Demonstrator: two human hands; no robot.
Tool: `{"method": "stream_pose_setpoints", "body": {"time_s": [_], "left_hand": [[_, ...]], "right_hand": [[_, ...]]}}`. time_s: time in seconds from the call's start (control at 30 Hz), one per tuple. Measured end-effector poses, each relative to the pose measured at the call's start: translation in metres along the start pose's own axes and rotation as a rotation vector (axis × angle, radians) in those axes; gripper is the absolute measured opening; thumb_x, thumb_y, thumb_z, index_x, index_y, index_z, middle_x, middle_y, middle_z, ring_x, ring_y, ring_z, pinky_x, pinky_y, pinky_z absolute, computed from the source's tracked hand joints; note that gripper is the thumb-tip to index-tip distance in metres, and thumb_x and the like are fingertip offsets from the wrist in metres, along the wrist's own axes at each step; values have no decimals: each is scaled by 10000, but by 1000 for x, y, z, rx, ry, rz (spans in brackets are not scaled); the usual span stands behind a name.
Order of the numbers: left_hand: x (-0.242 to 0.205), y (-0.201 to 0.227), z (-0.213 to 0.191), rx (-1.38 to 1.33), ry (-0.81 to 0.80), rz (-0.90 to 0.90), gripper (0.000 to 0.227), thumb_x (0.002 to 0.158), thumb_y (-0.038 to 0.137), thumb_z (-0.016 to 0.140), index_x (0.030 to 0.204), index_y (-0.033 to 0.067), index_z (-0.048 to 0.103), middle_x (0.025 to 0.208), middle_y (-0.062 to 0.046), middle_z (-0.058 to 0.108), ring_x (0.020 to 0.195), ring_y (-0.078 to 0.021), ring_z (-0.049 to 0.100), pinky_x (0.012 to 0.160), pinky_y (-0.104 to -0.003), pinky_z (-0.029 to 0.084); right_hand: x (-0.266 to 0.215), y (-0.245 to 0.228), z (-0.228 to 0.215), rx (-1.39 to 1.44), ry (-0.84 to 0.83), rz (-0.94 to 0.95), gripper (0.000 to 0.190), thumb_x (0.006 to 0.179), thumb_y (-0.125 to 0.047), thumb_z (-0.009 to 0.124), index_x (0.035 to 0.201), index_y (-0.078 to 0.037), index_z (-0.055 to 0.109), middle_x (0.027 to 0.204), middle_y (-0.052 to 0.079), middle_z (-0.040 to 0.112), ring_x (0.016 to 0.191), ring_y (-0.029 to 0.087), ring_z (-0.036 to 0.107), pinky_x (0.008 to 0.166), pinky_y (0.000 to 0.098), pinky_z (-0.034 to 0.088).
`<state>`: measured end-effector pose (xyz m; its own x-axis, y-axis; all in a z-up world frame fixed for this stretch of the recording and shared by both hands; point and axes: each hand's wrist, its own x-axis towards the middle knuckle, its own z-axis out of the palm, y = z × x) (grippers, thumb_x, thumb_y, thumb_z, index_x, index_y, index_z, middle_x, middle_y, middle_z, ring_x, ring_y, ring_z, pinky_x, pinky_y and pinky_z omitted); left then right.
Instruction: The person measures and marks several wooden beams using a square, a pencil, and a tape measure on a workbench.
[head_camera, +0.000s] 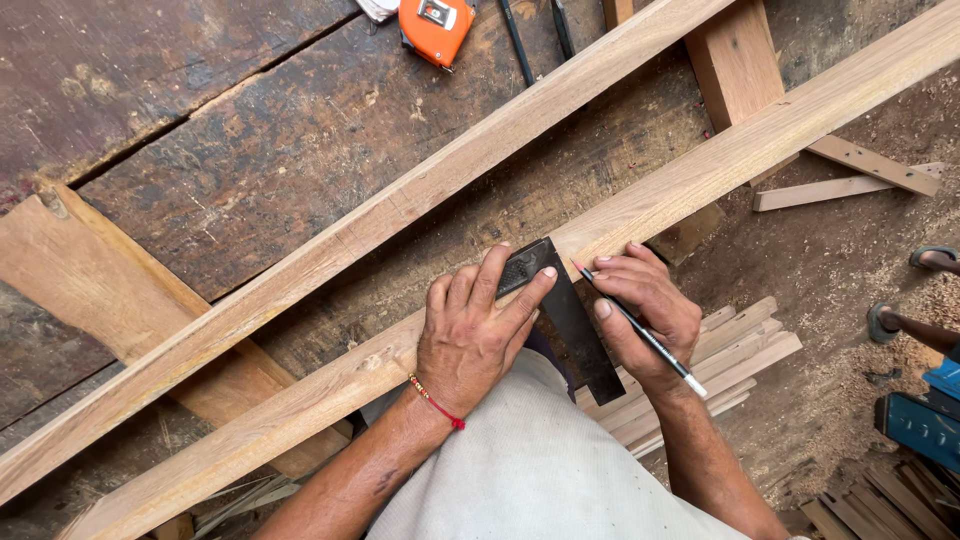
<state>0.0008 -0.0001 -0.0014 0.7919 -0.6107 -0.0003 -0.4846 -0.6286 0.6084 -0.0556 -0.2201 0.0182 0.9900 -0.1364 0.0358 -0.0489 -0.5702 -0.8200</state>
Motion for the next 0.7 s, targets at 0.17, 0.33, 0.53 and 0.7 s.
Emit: {"method": "stream_pose_setpoints", "body": {"time_s": [0.17, 0.33, 0.53, 0.7], "left_hand": [[-2, 0, 2, 16, -7, 4, 565, 936, 313, 732, 1469, 347, 549, 1463, -118, 478, 1201, -259, 535, 1040, -441, 405], [-2, 0, 3, 19, -20, 10, 574, 944, 326, 725, 1483, 358, 532, 1475, -114, 475, 1208, -250, 531, 1056, -440, 399], [-3, -1, 4, 38, -12, 14, 575, 947, 329, 719, 1486, 366, 519, 1481, -117, 470, 1224, -259, 528, 1068, -441, 395], [-2, -2, 3, 37, -25, 16, 589, 940, 325, 727, 1490, 360, 519, 1467, -115, 477, 1213, -260, 521, 1055, -446, 397]], "right_hand": [[-2, 5, 1, -5, -28, -11, 157, 943, -117, 709, 1085, -51, 722, 1112, 104, 759, 1203, 249, 712, 1241, 513, 439], [-4, 10, 3, -2, -23, -14, 159, 940, -112, 706, 1091, -64, 723, 1124, 106, 759, 1212, 248, 706, 1251, 511, 436], [-4, 10, 4, -2, -27, -11, 155, 936, -111, 709, 1083, -64, 725, 1115, 104, 761, 1208, 249, 708, 1247, 507, 437], [-4, 9, 3, -1, -30, -2, 160, 926, -109, 713, 1079, -66, 731, 1116, 106, 763, 1207, 251, 709, 1246, 505, 433]]}}
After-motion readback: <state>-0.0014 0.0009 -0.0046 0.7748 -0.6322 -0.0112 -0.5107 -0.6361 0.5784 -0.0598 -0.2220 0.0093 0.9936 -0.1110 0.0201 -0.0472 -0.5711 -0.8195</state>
